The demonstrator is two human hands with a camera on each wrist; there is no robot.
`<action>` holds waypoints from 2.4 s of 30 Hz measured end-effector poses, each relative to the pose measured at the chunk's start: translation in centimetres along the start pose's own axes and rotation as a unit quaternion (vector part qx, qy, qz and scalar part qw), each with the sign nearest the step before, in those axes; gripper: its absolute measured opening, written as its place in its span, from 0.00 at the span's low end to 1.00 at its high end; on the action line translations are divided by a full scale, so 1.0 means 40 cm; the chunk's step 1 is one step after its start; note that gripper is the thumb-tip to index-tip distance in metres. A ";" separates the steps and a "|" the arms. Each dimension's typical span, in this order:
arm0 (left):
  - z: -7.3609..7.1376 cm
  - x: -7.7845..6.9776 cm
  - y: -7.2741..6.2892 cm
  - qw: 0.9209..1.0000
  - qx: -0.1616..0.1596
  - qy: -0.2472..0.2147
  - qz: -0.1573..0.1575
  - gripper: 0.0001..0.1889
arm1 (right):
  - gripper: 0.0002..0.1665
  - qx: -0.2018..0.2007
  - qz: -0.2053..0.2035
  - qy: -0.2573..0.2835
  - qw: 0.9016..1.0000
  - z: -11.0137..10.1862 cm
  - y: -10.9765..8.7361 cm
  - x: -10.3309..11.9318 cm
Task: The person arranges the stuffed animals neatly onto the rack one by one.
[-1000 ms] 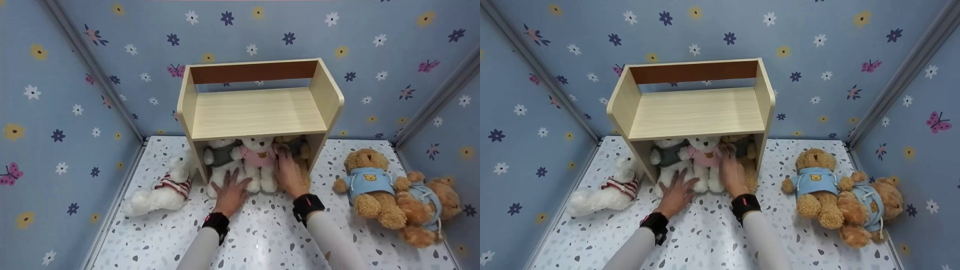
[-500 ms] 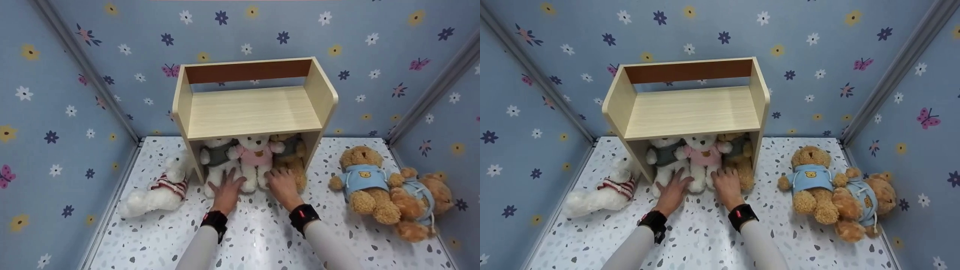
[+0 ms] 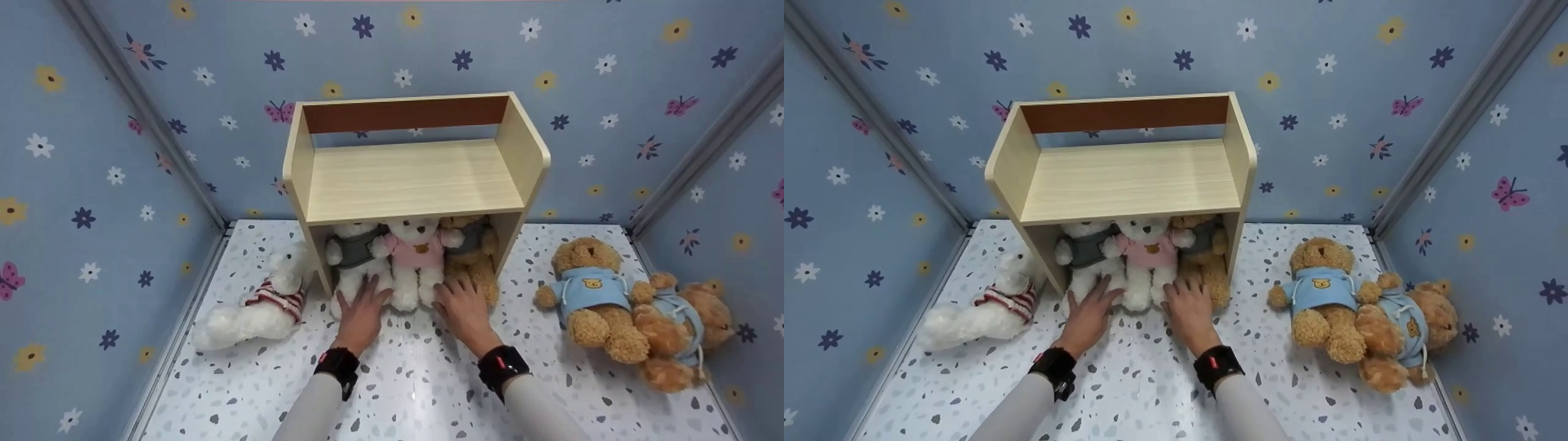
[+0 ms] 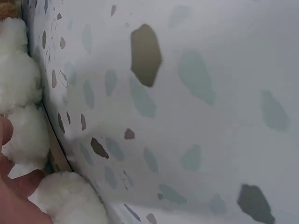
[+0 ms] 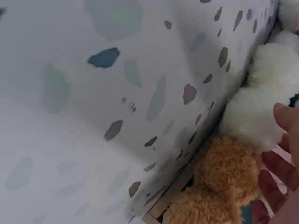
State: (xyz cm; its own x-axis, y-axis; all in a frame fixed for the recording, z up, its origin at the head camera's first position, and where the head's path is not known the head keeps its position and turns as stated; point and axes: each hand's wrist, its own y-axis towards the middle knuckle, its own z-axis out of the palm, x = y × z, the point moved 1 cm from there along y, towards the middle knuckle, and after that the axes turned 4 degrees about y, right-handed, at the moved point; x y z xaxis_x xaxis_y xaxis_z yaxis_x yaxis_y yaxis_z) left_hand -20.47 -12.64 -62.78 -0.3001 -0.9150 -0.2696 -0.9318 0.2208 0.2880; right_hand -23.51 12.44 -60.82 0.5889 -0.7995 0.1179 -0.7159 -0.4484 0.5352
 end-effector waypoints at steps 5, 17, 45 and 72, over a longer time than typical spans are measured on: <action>-0.032 0.015 -0.038 0.999 -0.032 -0.021 0.035 0.21 | 0.16 -0.023 -0.002 0.030 0.999 -0.037 -0.032 -0.015; -0.153 0.037 -0.091 0.986 -0.143 -0.053 0.064 0.12 | 0.12 0.008 0.061 0.051 0.997 -0.124 -0.108 -0.070; -0.336 0.288 -0.099 0.963 -0.017 -0.037 -0.265 0.46 | 0.12 -0.024 0.074 0.047 0.996 -0.148 -0.144 -0.099; -0.217 0.347 -0.172 0.949 -0.042 0.021 -0.313 0.31 | 0.11 -0.023 0.080 0.044 0.996 -0.129 -0.172 -0.089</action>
State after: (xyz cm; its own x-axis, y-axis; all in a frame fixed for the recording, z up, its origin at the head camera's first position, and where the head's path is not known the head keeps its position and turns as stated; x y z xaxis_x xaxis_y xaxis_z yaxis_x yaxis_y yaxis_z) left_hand -16.45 -29.80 -60.53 0.3158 -0.8714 -0.3754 -0.9049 -0.3957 0.1571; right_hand -18.75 20.45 -60.60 0.5010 -0.8202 0.2763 -0.7865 -0.2983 0.5407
